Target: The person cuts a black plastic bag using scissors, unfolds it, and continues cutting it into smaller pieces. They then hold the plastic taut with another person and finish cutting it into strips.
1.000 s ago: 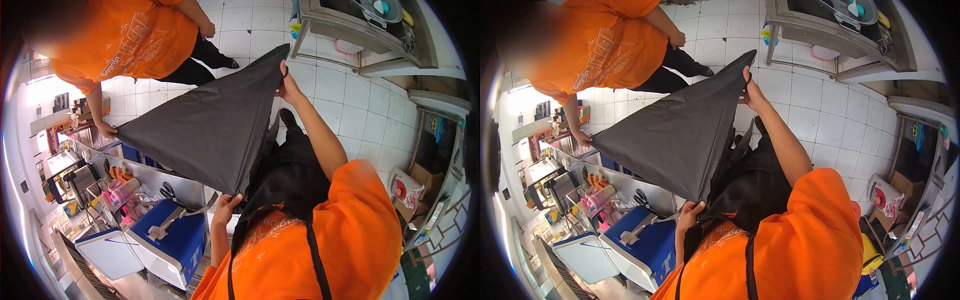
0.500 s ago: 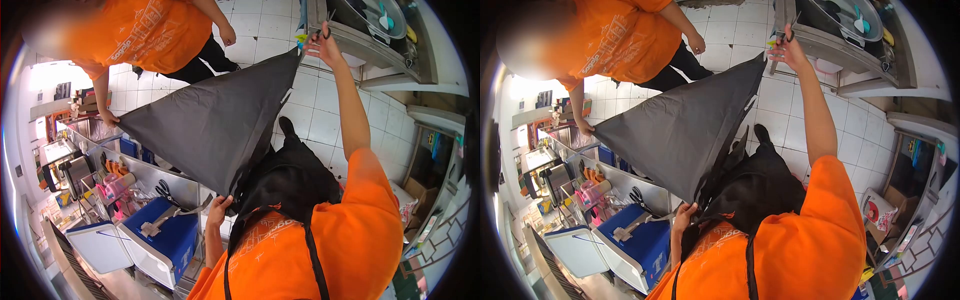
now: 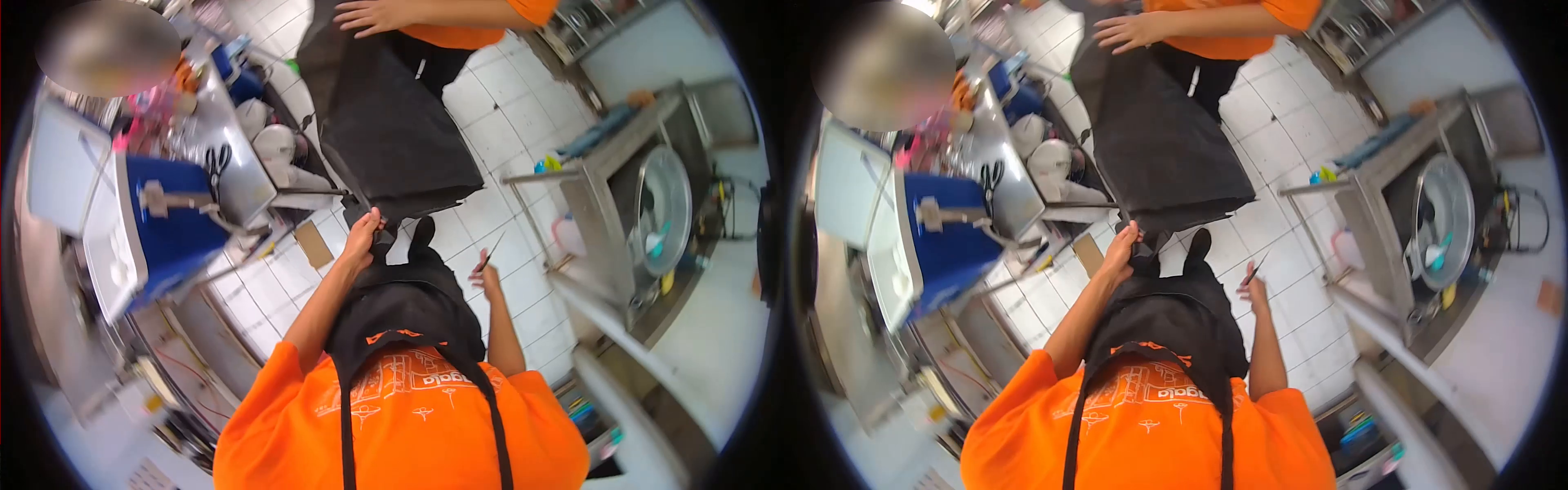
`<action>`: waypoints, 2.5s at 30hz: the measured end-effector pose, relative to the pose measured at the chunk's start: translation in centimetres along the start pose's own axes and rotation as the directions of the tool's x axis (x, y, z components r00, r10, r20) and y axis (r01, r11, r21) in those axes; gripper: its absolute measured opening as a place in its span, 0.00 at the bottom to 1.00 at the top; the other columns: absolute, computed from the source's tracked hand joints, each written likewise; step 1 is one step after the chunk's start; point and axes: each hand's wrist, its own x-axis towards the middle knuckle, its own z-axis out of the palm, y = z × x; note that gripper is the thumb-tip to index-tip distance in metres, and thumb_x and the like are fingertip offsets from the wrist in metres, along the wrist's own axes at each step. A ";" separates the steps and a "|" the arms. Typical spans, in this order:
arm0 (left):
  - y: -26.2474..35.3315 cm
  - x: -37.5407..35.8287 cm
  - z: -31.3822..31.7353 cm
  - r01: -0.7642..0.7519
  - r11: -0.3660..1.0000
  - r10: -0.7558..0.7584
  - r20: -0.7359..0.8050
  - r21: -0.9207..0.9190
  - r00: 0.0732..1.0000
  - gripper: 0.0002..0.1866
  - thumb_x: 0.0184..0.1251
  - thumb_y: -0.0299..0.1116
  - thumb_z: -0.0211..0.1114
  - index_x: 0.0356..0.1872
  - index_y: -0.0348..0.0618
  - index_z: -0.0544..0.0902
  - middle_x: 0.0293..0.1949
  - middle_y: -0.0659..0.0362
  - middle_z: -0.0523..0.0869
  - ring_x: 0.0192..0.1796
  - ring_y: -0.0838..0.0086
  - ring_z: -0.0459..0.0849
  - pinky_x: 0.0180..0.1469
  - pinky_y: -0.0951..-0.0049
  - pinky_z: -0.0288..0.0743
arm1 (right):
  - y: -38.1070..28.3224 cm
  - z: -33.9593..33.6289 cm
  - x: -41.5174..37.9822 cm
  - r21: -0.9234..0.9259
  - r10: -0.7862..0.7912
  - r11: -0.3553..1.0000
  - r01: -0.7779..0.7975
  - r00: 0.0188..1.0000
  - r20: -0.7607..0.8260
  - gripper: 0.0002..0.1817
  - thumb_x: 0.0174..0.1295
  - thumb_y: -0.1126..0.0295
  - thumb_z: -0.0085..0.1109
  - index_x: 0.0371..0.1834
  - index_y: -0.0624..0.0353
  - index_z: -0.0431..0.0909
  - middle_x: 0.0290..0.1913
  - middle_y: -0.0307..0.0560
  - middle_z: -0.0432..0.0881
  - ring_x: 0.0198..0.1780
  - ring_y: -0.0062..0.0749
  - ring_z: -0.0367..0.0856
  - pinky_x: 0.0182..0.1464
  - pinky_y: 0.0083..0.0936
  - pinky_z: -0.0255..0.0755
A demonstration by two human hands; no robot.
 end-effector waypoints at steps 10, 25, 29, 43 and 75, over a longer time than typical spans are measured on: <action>-5.5 -0.8 -4.6 0.026 1.000 -0.027 -0.087 -0.006 0.996 0.19 0.70 0.51 0.65 0.29 0.45 0.81 0.27 0.68 0.76 0.32 0.82 0.72 0.39 0.79 0.67 | -1.5 1.2 2.0 -0.609 0.039 0.792 0.046 0.991 0.126 0.50 0.40 0.15 0.53 0.31 0.60 0.78 0.29 0.45 0.79 0.33 0.36 0.82 0.36 0.38 0.74; -11.1 -12.3 -20.4 -0.109 0.990 0.093 -0.175 -0.089 0.980 0.15 0.71 0.43 0.62 0.30 0.43 0.84 0.29 0.67 0.79 0.33 0.81 0.72 0.40 0.80 0.65 | -4.6 19.7 -9.5 -0.694 -0.708 0.371 0.616 0.672 0.218 0.33 0.59 0.39 0.65 0.40 0.64 0.75 0.39 0.50 0.83 0.37 0.35 0.84 0.40 0.31 0.76; -4.6 -21.3 -24.2 -0.237 0.831 0.157 -0.197 -0.503 0.968 0.14 0.71 0.44 0.63 0.34 0.45 0.82 0.29 0.67 0.75 0.33 0.82 0.72 0.38 0.80 0.68 | -5.6 28.8 -20.2 -0.353 -0.632 0.262 0.898 0.436 0.641 0.26 0.57 0.55 0.73 0.45 0.62 0.71 0.42 0.51 0.82 0.45 0.37 0.80 0.50 0.34 0.72; 1.4 -47.4 -39.1 -0.899 0.433 0.708 -0.641 0.063 0.296 0.20 0.68 0.36 0.68 0.57 0.45 0.73 0.36 0.68 0.75 0.41 0.85 0.76 0.41 0.84 0.71 | -3.4 58.6 -44.4 0.153 -0.011 0.580 0.800 -0.180 0.984 0.22 0.60 0.85 0.59 0.50 0.57 0.58 0.41 0.39 0.69 0.44 0.18 0.72 0.46 0.14 0.69; -12.8 -81.5 -67.5 -0.570 0.722 0.350 -0.918 0.392 -0.186 0.15 0.70 0.42 0.66 0.42 0.38 0.86 0.35 0.68 0.86 0.37 0.86 0.79 0.42 0.81 0.73 | 23.1 101.6 -58.8 0.552 0.462 0.187 0.813 -0.568 0.681 0.28 0.55 0.87 0.57 0.57 0.60 0.58 0.46 0.49 0.72 0.49 0.31 0.76 0.53 0.28 0.72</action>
